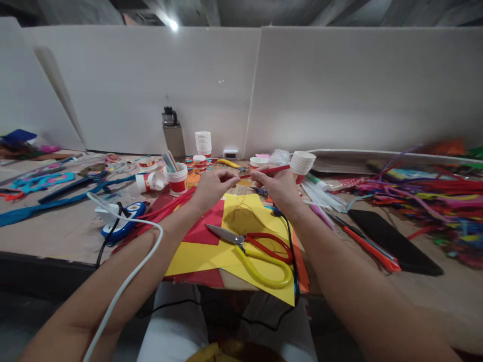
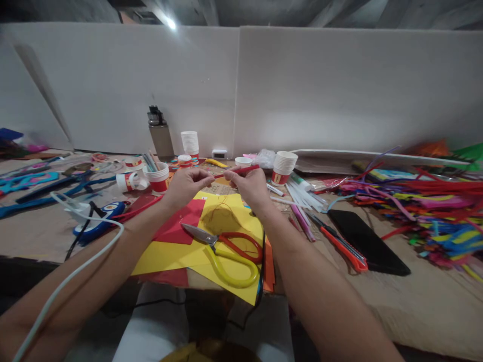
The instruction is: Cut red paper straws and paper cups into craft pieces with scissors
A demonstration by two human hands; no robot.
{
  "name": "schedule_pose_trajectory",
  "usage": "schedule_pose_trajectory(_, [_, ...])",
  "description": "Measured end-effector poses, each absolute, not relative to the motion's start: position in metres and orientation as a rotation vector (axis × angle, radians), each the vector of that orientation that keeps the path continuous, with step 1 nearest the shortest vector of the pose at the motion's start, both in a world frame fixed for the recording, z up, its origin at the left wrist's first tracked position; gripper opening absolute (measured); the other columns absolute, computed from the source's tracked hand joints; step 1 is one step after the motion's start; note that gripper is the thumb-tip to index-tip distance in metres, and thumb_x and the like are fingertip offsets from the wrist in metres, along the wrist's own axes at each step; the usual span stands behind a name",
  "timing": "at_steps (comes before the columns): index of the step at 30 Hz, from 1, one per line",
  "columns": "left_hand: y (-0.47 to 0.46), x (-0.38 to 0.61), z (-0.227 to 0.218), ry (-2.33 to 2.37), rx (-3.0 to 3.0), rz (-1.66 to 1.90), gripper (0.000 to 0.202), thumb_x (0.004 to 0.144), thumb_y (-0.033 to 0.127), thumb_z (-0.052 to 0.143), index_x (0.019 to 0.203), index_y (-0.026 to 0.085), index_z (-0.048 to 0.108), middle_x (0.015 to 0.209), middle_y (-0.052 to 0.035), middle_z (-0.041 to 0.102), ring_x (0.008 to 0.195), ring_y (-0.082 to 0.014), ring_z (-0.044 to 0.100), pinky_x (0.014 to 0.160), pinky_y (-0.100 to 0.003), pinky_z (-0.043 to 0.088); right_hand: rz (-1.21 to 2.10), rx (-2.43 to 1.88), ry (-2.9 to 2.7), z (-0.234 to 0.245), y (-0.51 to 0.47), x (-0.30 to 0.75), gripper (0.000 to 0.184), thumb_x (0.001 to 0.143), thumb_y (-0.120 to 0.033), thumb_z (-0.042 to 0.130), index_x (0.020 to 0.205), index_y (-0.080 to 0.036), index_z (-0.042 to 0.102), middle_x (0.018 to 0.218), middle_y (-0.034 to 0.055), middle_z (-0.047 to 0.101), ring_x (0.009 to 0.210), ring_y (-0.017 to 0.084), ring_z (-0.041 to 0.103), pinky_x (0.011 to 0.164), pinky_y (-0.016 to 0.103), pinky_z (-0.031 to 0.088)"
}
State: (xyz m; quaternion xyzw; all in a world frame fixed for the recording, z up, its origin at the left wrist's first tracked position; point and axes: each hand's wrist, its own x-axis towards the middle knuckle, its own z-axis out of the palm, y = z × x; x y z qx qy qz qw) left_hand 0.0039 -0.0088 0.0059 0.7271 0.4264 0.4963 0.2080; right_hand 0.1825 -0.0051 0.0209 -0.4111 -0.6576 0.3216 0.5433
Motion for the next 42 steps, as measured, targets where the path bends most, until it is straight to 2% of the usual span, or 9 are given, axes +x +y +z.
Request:
schedule_pose_trajectory(5, [-0.007,0.002,0.009,1.216,2.005,1.299,0.018,0.077,0.030,0.062,0.080,0.015,0.071,0.073,-0.0032,0.069,0.067,-0.0124,0.060,0.063,-0.024,0.044,0.750,-0.960,-1.599,0.020,-0.005,0.182,0.017,0.071,-0.030,0.069,0.069,-0.013,0.068,0.061,0.0039,0.063,0.051,0.010,0.051,0.049,0.023,0.041])
schedule_pose_trajectory(8, [-0.008,0.003,0.009,1.213,2.059,1.291,0.018,0.078,0.030,0.061,0.075,0.015,0.071,0.070,-0.0026,0.068,0.066,-0.0120,0.058,0.063,-0.024,0.043,0.767,-0.952,-1.559,0.019,-0.003,0.182,0.016,0.071,-0.029,0.068,0.067,-0.013,0.066,0.063,0.0042,0.063,0.050,0.009,0.051,0.049,0.023,0.042])
schedule_pose_trajectory(18, [-0.006,0.003,0.009,1.229,1.989,1.266,0.016,0.077,0.028,0.062,0.076,0.015,0.071,0.069,-0.0022,0.068,0.065,-0.0115,0.059,0.062,-0.023,0.043,0.757,-0.988,-1.590,0.015,-0.002,0.182,0.019,0.071,-0.031,0.068,0.067,-0.013,0.067,0.063,0.0055,0.064,0.051,0.010,0.052,0.049,0.024,0.042])
schedule_pose_trajectory(24, [-0.012,0.007,0.012,1.205,2.010,1.312,0.014,0.078,0.025,0.061,0.074,0.015,0.070,0.073,-0.0025,0.070,0.062,-0.0101,0.058,0.061,-0.022,0.044,0.814,-0.961,-1.512,0.013,0.002,0.182,0.020,0.070,-0.033,0.069,0.072,-0.013,0.068,0.060,0.0033,0.062,0.051,0.010,0.051,0.048,0.024,0.042])
schedule_pose_trajectory(34, [-0.013,0.008,0.007,1.129,2.021,1.357,0.016,0.079,0.028,0.061,0.082,0.016,0.071,0.077,-0.0027,0.071,0.068,-0.0109,0.061,0.064,-0.022,0.045,0.712,-1.069,-1.659,0.006,0.001,0.179,0.027,0.072,-0.039,0.066,0.072,-0.012,0.070,0.062,0.0052,0.065,0.053,0.012,0.054,0.050,0.024,0.041])
schedule_pose_trajectory(42, [-0.012,0.006,0.010,1.182,1.893,1.308,0.019,0.074,0.031,0.066,0.083,0.014,0.070,0.076,-0.0043,0.070,0.058,-0.0092,0.057,0.058,-0.023,0.047,0.651,-1.041,-1.615,0.013,-0.001,0.185,0.025,0.074,-0.035,0.064,0.074,-0.011,0.069,0.058,0.0028,0.061,0.053,0.011,0.053,0.050,0.024,0.039])
